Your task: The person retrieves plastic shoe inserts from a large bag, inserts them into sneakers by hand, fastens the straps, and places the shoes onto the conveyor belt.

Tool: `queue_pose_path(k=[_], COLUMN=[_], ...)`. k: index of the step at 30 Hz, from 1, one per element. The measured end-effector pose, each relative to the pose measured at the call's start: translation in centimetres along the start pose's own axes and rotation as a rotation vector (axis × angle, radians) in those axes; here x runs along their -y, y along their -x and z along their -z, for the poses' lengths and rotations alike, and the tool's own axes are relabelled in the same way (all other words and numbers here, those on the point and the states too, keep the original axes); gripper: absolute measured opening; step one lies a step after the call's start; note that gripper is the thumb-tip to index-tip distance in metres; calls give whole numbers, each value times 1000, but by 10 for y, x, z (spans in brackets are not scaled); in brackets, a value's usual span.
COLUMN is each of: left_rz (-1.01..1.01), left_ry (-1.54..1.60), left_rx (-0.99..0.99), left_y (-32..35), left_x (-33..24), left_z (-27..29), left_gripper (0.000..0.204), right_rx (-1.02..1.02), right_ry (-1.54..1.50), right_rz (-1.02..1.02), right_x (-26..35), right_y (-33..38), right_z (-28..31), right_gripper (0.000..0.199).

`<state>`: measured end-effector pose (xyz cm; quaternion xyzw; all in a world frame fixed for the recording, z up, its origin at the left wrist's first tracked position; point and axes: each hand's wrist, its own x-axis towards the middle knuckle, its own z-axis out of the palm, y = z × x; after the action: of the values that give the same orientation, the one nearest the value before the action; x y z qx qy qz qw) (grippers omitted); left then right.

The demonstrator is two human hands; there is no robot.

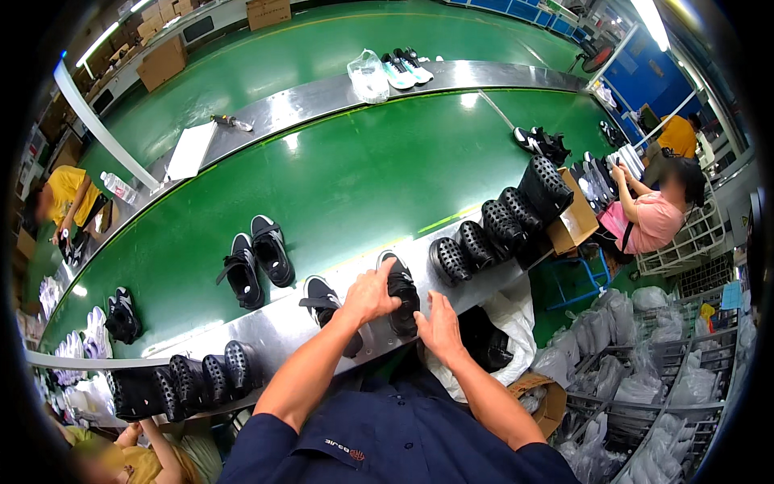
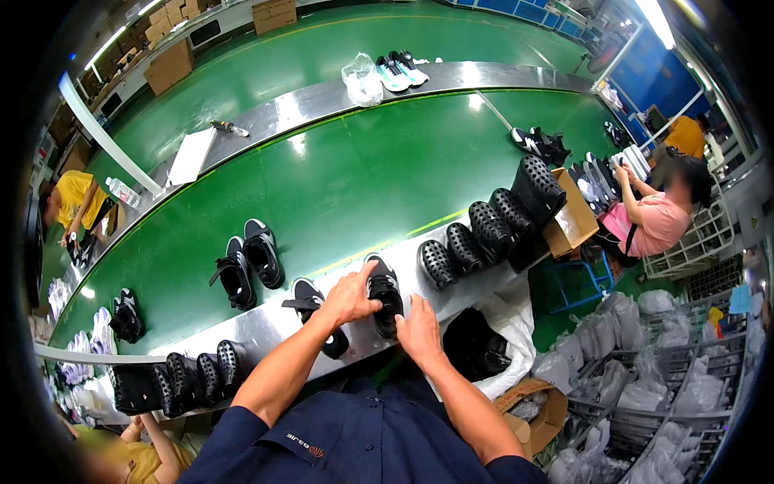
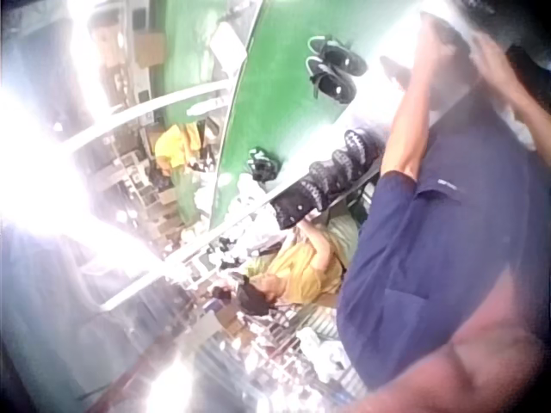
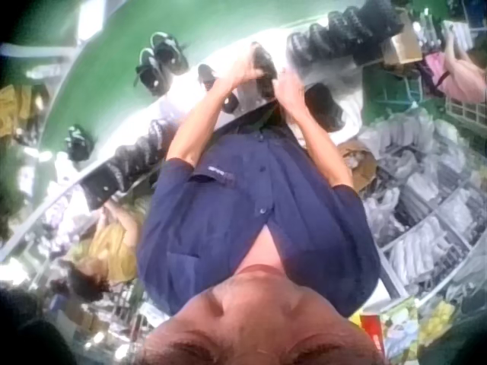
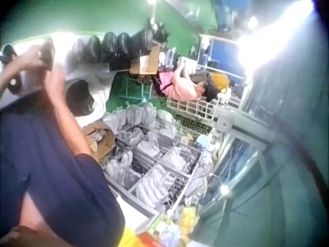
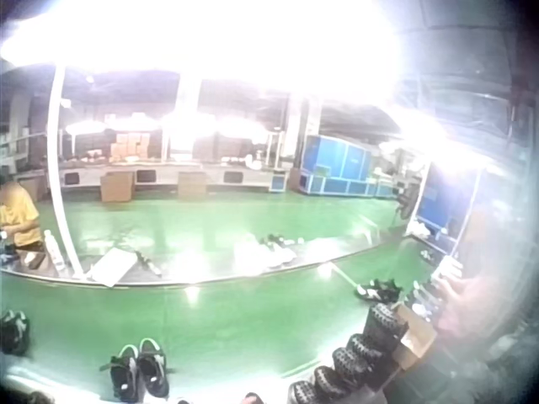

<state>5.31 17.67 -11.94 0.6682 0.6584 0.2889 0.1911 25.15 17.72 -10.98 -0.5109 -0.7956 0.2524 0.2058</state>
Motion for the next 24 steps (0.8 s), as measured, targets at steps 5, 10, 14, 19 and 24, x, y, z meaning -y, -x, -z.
queue_pose_path(k=[5, 10, 14, 19, 24], left_rz=[380, 550, 531, 380, 432], left_ry=[43, -109, -134, -127, -99], left_rx=[305, 137, 98, 298, 243], left_y=[17, 21, 27, 21, 21], left_x=[-16, -30, -18, -17, -7], left_z=[-22, -34, -45, -17, -31], left_gripper=[108, 91, 89, 103, 94], right_rx=[263, 176, 155, 108, 176], right_ry=[-56, 89, 79, 40, -21], right_rz=[-168, -179, -197, -159, -101], right_x=[-16, -25, -23, -29, -31], right_y=[-22, -28, -22, -18, -24], right_z=[-21, -54, -59, -66, -69], right_gripper=[40, 29, 26, 25, 22])
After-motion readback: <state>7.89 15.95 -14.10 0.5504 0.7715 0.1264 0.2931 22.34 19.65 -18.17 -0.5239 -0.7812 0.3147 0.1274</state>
